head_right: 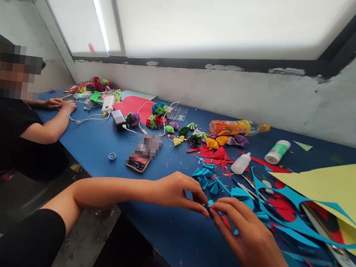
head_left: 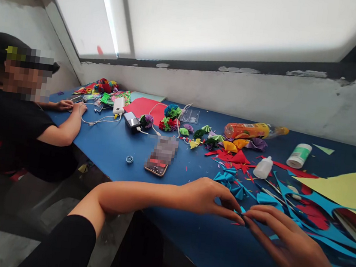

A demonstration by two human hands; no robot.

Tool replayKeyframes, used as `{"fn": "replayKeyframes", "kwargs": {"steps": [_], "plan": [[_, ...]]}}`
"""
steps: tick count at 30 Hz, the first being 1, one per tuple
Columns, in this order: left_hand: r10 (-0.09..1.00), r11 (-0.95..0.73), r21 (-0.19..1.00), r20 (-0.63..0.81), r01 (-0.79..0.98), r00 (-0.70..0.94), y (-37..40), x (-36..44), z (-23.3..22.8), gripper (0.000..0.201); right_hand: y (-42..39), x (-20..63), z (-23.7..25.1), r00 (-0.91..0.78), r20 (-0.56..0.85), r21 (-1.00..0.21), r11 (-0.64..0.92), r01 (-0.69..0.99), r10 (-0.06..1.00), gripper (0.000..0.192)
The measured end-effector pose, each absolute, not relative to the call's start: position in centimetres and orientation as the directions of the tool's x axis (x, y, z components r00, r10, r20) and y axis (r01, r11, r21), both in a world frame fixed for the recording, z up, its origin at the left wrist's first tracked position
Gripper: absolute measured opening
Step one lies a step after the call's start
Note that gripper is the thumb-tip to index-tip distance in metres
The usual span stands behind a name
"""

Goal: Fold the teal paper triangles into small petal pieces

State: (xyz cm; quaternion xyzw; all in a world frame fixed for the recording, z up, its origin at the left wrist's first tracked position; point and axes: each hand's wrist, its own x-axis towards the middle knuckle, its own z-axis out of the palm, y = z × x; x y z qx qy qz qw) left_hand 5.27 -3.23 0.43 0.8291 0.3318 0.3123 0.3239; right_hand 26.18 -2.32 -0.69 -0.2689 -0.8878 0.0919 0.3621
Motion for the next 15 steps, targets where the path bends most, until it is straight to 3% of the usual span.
{"fn": "replayKeyframes", "kwargs": {"steps": [9, 15], "plan": [[0.782, -0.522, 0.731, 0.205, 0.439, 0.589, -3.33, 5.16, 1.30, 0.030, -2.93, 25.74, -0.46, -0.536, 0.593, -0.392, 0.797, 0.460, 0.601, 0.027], [0.748, -0.558, 0.728, 0.233, 0.399, 0.622, -3.27, 5.19, 0.91, 0.024, -2.95, 25.79, -0.57, -0.513, 0.583, -0.432, 0.775, 0.461, 0.630, 0.028]]}}
